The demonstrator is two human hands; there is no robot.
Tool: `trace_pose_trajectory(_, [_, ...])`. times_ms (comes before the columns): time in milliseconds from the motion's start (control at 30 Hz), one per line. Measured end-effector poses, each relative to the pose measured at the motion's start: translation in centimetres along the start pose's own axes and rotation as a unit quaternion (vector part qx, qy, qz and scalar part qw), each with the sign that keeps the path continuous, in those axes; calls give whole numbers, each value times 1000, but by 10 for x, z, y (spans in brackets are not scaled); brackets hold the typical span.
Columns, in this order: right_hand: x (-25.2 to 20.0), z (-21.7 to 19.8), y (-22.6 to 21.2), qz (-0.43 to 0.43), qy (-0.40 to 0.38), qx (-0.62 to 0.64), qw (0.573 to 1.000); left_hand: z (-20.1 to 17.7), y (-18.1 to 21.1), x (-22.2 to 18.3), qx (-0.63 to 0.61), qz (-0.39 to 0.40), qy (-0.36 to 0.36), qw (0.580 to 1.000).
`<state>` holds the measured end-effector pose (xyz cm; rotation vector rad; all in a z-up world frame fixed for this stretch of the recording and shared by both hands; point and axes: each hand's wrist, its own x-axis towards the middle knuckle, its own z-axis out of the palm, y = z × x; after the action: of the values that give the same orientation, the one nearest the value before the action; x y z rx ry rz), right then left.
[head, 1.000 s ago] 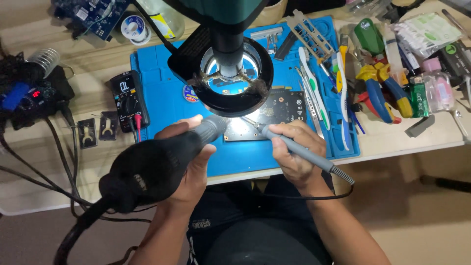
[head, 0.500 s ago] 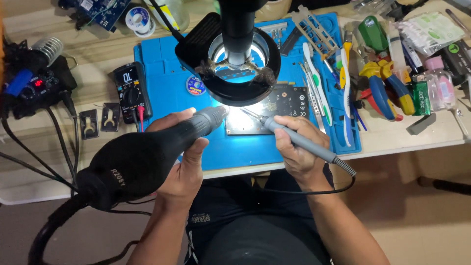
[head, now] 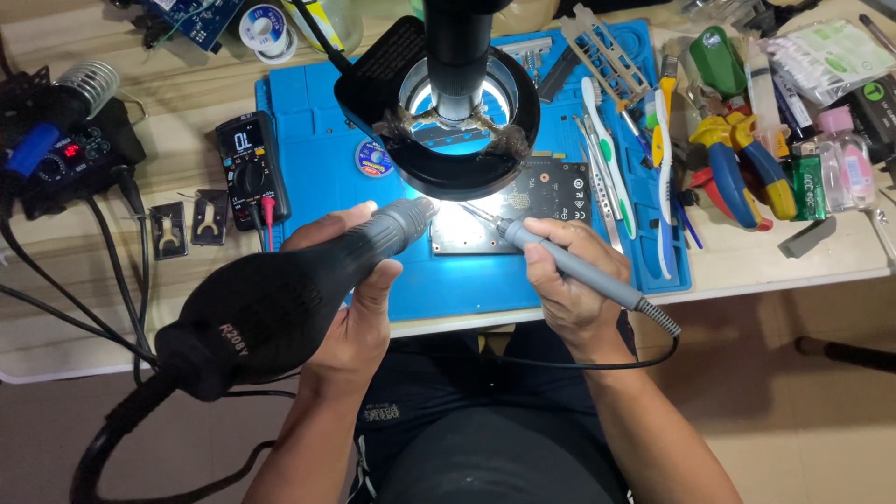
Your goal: Using a soldering iron and a heat gun to reflow electronic components on a printed circuit board under a microscope.
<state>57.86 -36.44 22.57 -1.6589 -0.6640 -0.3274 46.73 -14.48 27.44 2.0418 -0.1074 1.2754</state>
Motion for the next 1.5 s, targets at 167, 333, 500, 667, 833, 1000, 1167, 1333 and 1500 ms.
trace_pose_trajectory(167, [-1,-5,-2,29,-13,-29,999,-4,-2,4,33,38,-28,998])
trace_pose_trajectory(333, [-7,-8,1,5,-42,-115,992,-7,24,9,87,-95,-62,990])
trace_pose_trajectory(500, [-5,-6,-4,8,-25,-83,996,-1,19,1,32,-135,-15,990])
trace_pose_trajectory(667, [-6,-5,-4,7,-15,-67,998,0,17,-3,26,-119,6,993])
trace_pose_trajectory(833, [-8,-6,-5,26,-8,-68,997,-2,26,3,11,-138,5,990])
trace_pose_trajectory(1000, [-9,-5,-3,23,-7,-66,998,0,21,-4,-4,-121,18,992])
trace_pose_trajectory(1167, [-12,-5,0,40,-13,-70,997,4,20,-8,-7,-95,39,995])
trace_pose_trajectory(1333, [-11,-4,-1,18,-8,-79,997,4,18,-8,-28,-121,29,992])
trace_pose_trajectory(1500, [-10,-5,-3,31,-15,-80,996,2,18,-5,-13,-128,24,991])
